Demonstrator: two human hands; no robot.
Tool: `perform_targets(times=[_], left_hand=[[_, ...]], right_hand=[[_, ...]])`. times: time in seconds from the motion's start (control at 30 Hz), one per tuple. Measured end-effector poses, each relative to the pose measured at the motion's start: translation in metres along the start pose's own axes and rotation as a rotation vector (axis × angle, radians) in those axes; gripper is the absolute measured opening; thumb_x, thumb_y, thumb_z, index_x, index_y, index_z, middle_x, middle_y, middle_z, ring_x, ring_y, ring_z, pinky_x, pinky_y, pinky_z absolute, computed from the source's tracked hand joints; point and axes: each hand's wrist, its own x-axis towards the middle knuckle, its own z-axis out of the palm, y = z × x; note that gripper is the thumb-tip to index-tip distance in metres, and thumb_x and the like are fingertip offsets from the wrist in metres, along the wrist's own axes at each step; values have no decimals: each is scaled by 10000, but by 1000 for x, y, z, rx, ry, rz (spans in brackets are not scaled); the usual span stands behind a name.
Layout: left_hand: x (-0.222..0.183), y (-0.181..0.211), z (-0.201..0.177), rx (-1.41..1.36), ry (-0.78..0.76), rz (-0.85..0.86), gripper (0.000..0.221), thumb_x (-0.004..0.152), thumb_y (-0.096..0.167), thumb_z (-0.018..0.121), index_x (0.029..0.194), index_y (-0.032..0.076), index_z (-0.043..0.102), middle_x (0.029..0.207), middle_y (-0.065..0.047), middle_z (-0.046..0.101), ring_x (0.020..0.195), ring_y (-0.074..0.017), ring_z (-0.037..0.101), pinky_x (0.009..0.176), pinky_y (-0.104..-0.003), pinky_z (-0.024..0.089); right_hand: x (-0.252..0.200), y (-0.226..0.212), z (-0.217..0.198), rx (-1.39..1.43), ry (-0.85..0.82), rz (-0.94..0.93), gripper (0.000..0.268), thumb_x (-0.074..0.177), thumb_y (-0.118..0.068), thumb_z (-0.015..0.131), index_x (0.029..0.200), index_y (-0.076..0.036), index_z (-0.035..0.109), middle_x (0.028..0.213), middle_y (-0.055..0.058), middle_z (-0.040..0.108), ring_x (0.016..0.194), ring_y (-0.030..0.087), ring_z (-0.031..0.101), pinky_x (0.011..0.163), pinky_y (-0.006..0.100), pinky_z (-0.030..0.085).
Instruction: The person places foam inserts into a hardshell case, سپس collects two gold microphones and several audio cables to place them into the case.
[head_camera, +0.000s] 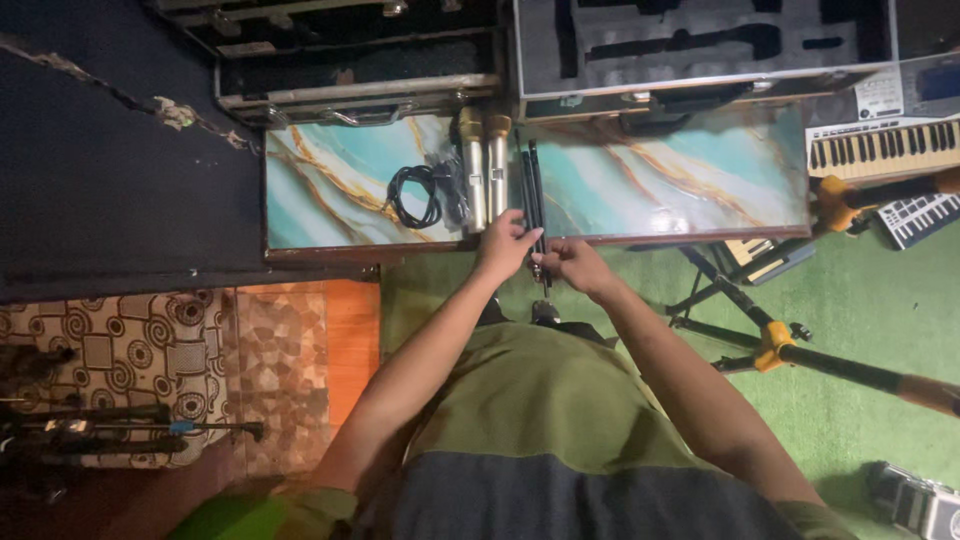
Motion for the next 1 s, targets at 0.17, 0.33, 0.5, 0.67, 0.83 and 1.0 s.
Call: perform_targets(times=[0.17,0.33,0.5,0.67,0.83,1.0], left_hand=[[16,6,-5,166,47,82,568,780,212,830,1260,-21,635,1048,-211,743,912,-319,753,798,-393,591],[16,22,-21,419,21,241,447,828,184,809,1217,-7,698,1078,-252,713,1020,-431,675,898,-467,539],[4,43,-37,545,-69,265,292,862,168,747,1108,13,716,1063,-221,695,1029,-427,653,872,-500,532],[2,61,-43,549,-128,247,225,878,171,730,1030,8,697,1044,-220,692,1015,-439,649,856,-519,530],[3,68,-45,551,-175,113,215,919,187,706,1036,9,684,991,-235,699,953,-452,671,807,-531,540],[8,53,-47,527,-207,176,251,915,212,722,1066,12,697,974,-261,694,952,-466,659,819,-531,534]], right_hand=[[28,-5,-4,-195,64,22,344,950,-361,711,885,-25,752,739,27,736,663,104,657,627,308,504],[36,-13,3,-459,172,-116,370,936,-371,727,944,-1,747,804,149,761,737,228,734,694,374,552],[37,-21,16,-525,411,-121,372,906,-307,765,1073,19,699,812,209,733,777,344,736,727,420,564],[39,-25,13,-457,430,-266,282,874,-171,736,1069,28,689,910,226,739,828,363,746,758,429,580],[45,-19,13,-416,435,-238,240,896,-101,681,1104,20,684,958,228,755,922,354,753,810,430,583],[54,-15,14,-504,440,-230,266,906,-156,711,1118,5,704,970,228,753,927,355,749,827,425,587]])
